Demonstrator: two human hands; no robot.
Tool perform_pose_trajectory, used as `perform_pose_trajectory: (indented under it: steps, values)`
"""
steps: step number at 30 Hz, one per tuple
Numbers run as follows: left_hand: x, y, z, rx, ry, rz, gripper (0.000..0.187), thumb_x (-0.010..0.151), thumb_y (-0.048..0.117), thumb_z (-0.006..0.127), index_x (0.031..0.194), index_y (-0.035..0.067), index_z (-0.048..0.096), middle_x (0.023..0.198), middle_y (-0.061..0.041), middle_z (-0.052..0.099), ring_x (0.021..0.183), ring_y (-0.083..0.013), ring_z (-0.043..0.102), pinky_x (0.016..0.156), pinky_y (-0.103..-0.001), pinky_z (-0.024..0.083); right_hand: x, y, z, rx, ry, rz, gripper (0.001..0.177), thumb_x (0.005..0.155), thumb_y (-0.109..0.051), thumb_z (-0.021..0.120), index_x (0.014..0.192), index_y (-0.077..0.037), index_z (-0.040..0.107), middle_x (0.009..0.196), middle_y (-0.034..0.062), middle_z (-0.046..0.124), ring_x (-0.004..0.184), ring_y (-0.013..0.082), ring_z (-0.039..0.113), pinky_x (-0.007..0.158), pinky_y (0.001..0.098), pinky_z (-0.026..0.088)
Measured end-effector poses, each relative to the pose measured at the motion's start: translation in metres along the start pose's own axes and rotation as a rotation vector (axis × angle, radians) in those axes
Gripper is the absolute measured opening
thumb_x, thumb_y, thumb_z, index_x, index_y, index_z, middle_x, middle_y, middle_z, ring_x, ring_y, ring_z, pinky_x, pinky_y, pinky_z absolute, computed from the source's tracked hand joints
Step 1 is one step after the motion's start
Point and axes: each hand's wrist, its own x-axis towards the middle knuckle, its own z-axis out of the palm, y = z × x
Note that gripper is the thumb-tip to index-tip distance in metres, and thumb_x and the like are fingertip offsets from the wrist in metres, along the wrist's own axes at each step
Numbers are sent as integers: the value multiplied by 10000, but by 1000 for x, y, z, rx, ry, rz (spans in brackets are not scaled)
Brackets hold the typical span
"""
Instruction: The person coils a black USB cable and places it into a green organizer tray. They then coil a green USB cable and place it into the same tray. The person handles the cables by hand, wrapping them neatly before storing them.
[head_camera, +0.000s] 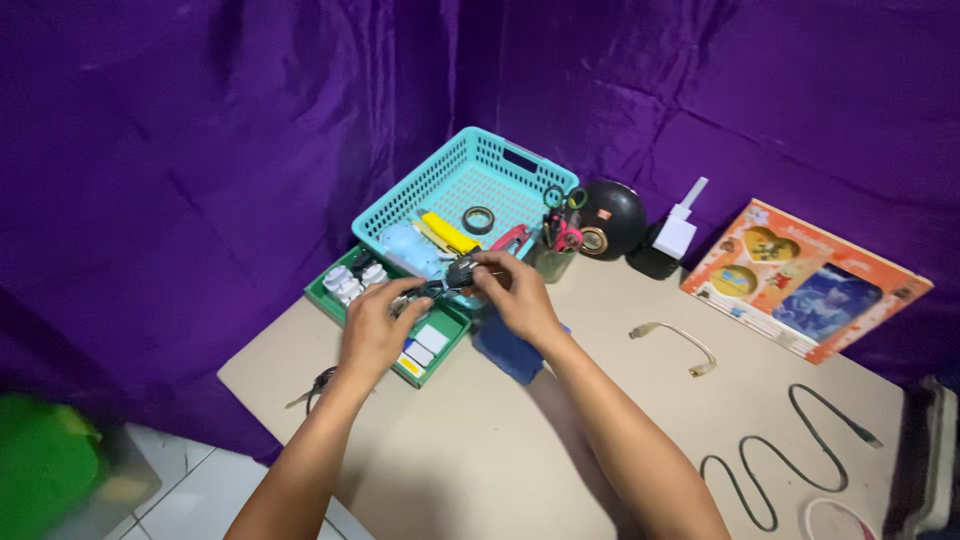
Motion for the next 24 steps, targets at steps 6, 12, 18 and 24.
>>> perform_pose_trajectory:
  steps: [6,12,18,24]
  values:
    - [-13,-25,-19,-84,116,27,267,854,203,785,1071,52,750,1093,-121,741,975,-295,717,834,-372,547,12,1,38,-85,-85,56,335,1023,-118,593,1337,-5,626,1050,117,749,932,158,731,830,299,602]
    - [-25,-39,-31,-64,173,-89,269,872,202,769,1111,79,750,1078,-100,754,970,-259,731,835,-347,554,13,17,65,-115,-176,-96,478,929,110,436,1390,8,514,1244,156,681,1111,222,708,987,344,564]
    - [-32,-51,-31,227,201,-173,296,832,310,804,1071,135,791,990,-139,739,957,-313,671,844,-407,512,7,26,82,-142,-236,-121,509,873,147,428,1349,7,542,1263,160,670,1199,243,675,1059,358,519]
    - [-37,-60,-23,317,132,-173,261,848,325,787,1052,162,792,977,-77,749,1088,-240,611,957,-418,357,-1,20,84,-407,-209,-217,465,824,98,478,1252,14,639,1321,205,661,1201,333,662,1052,386,500]
